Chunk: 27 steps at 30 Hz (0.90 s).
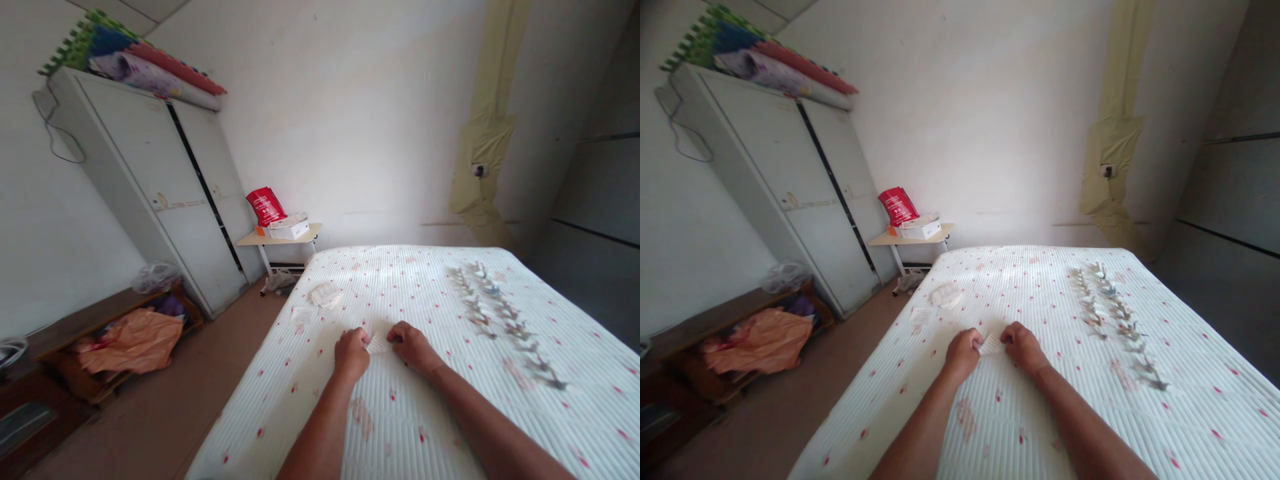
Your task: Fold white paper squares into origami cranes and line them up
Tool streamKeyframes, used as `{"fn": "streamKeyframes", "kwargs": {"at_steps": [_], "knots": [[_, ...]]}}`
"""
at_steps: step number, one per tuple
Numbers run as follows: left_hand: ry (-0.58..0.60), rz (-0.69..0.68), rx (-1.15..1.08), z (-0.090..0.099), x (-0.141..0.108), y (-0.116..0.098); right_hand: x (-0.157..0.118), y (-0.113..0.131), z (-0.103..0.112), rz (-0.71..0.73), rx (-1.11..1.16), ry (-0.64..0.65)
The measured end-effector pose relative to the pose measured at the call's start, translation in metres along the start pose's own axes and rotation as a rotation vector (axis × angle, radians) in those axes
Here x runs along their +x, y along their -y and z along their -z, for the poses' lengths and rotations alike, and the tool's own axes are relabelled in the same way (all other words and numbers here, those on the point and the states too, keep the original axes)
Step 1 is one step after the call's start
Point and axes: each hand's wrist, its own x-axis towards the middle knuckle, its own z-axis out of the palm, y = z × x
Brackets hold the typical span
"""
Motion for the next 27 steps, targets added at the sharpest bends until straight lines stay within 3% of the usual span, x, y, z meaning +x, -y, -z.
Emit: {"fn": "streamKeyframes", "kwargs": {"at_steps": [13,27], "knots": [[-0.001,-0.044,-0.079,-0.009,0.0,0.013,0.001,-0.005,0.003,0.052,0.009,-0.033],[-0.071,-0.022,-0.071,-0.003,-0.009,0.003,-0.003,-0.006,0.004,0.149,0.05,0.036]]}}
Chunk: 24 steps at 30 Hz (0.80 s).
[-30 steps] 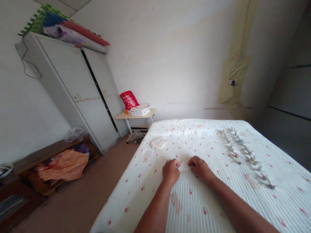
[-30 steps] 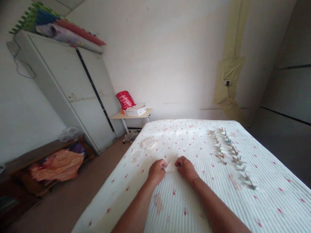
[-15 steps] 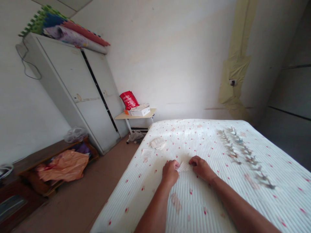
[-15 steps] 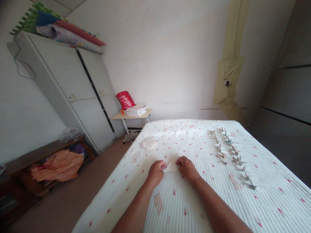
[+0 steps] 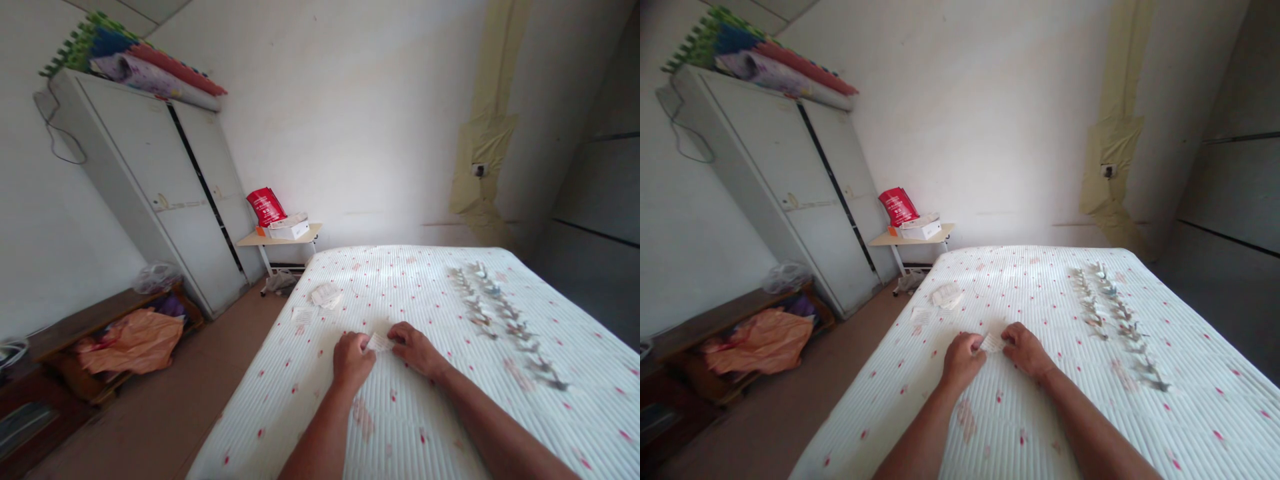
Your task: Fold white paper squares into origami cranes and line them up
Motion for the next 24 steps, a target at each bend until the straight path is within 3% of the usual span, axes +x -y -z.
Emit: {"fn": "streamKeyframes", "kwargs": {"at_steps": [16,24], "knots": [[-0.012,-0.078,0.028,0.0036,-0.0031,-0.0046,-0.0063,0.001,-0.0017,0.107,0.107,-0.072],[-0.109,-0.131,-0.058,0.0001,-0.0036,-0.0017,-0.008,0.005,-0.0011,0.187,0.101,-0.069]]}}
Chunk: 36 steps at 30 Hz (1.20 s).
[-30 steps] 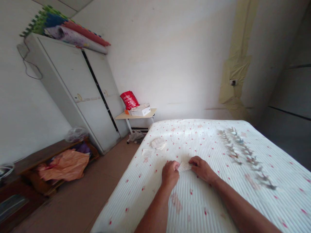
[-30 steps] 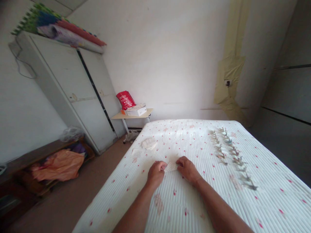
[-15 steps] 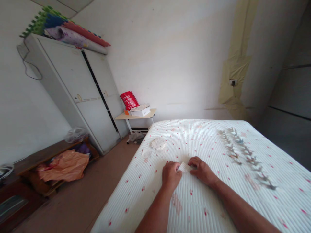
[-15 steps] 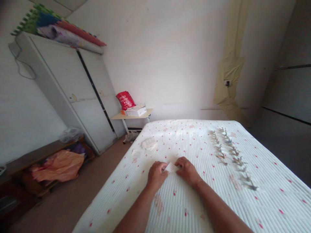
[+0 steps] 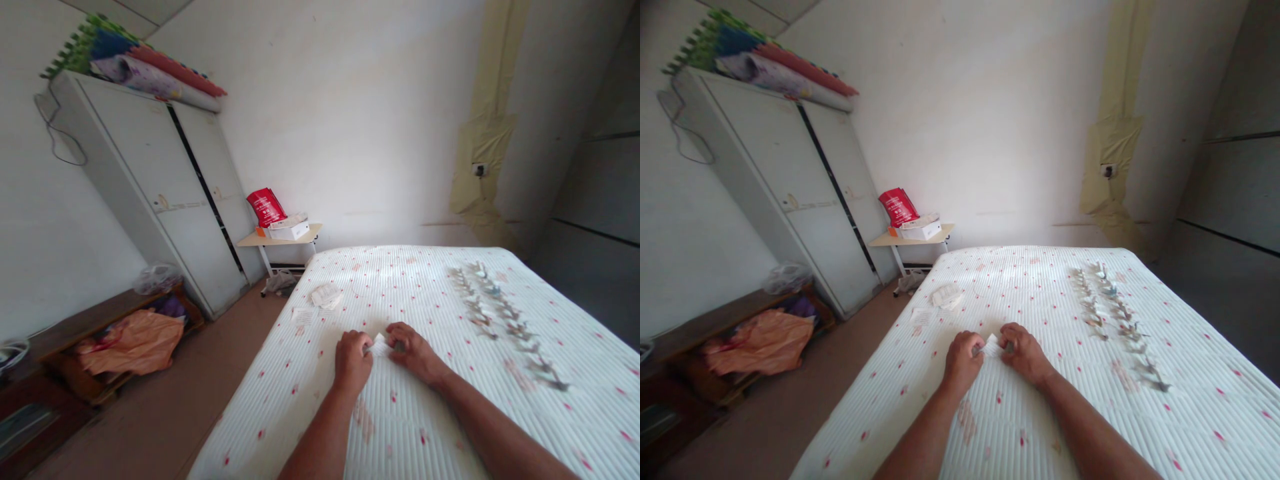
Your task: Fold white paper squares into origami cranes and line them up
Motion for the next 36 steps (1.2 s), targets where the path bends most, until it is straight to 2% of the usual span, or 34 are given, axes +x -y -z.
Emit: {"fn": "streamKeyframes", "kwargs": {"at_steps": [8,14,18,23,25,29,33,36], "knots": [[-0.082,-0.109,-0.064,0.001,-0.001,-0.001,-0.003,0.0,-0.002,0.087,-0.223,0.026],[-0.132,-0.131,-0.2,0.002,0.001,0.004,-0.003,0.002,0.001,0.265,-0.305,-0.089],[-0.123,-0.105,-0.232,0.003,0.002,0.005,-0.003,0.008,0.003,0.299,-0.34,-0.071],[-0.101,-0.055,-0.21,0.004,0.002,0.003,-0.005,0.02,0.004,0.316,-0.363,-0.121],[-0.113,-0.05,-0.204,0.004,0.002,0.004,-0.006,0.027,0.004,0.363,-0.393,-0.093],[-0.095,-0.026,-0.161,0.001,0.003,0.008,-0.005,0.037,0.003,0.43,-0.434,0.057],[-0.008,-0.045,-0.122,0.0,0.003,0.009,-0.003,0.034,0.0,0.348,-0.443,0.192],[0.044,-0.112,-0.073,0.008,-0.004,0.005,-0.003,0.029,-0.001,0.286,-0.395,0.23]]}}
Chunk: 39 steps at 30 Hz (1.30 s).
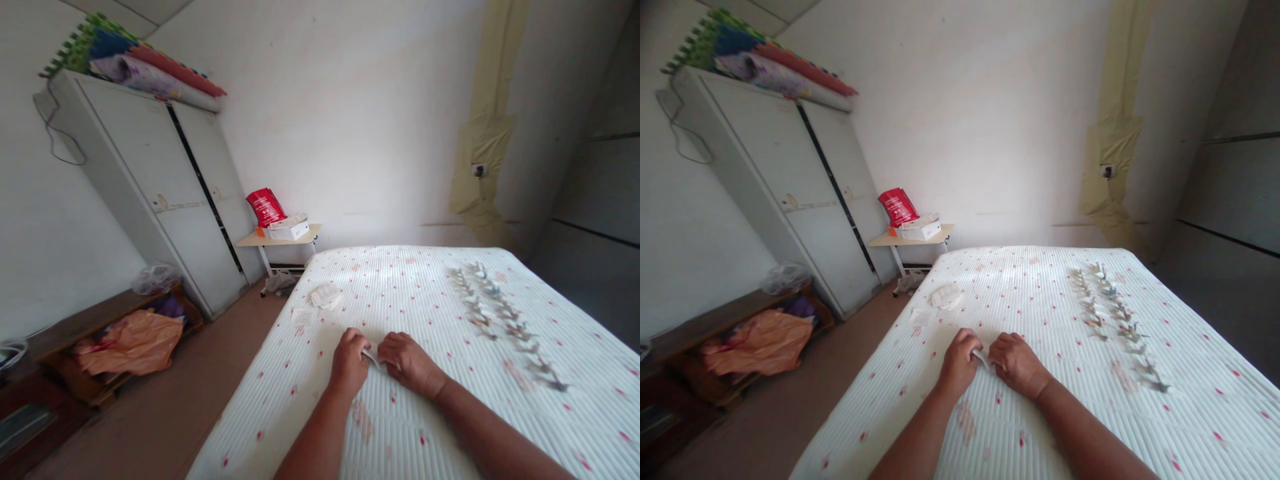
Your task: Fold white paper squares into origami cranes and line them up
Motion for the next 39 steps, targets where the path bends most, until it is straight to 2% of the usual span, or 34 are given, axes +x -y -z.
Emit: {"fn": "streamKeyframes", "kwargs": {"at_steps": [5,9,15,20,26,39], "knots": [[0.062,-0.08,0.17,0.019,-0.017,-0.01,-0.002,-0.007,-0.002,-0.03,0.224,-0.03],[0.086,-0.071,0.214,0.023,-0.022,-0.008,-0.001,-0.013,-0.004,-0.077,0.302,-0.055],[0.069,0.071,0.176,0.017,-0.015,-0.001,0.008,-0.015,-0.013,-0.224,0.139,-0.071],[0.068,0.123,0.31,0.013,-0.013,-0.002,0.017,-0.012,-0.024,-0.412,-0.072,-0.038],[0.102,0.18,0.448,0.011,-0.014,-0.009,0.021,-0.013,-0.029,-0.432,-0.182,0.004],[0.11,0.199,0.459,0.008,-0.013,-0.011,0.024,-0.006,-0.023,-0.443,-0.233,0.037]]}}
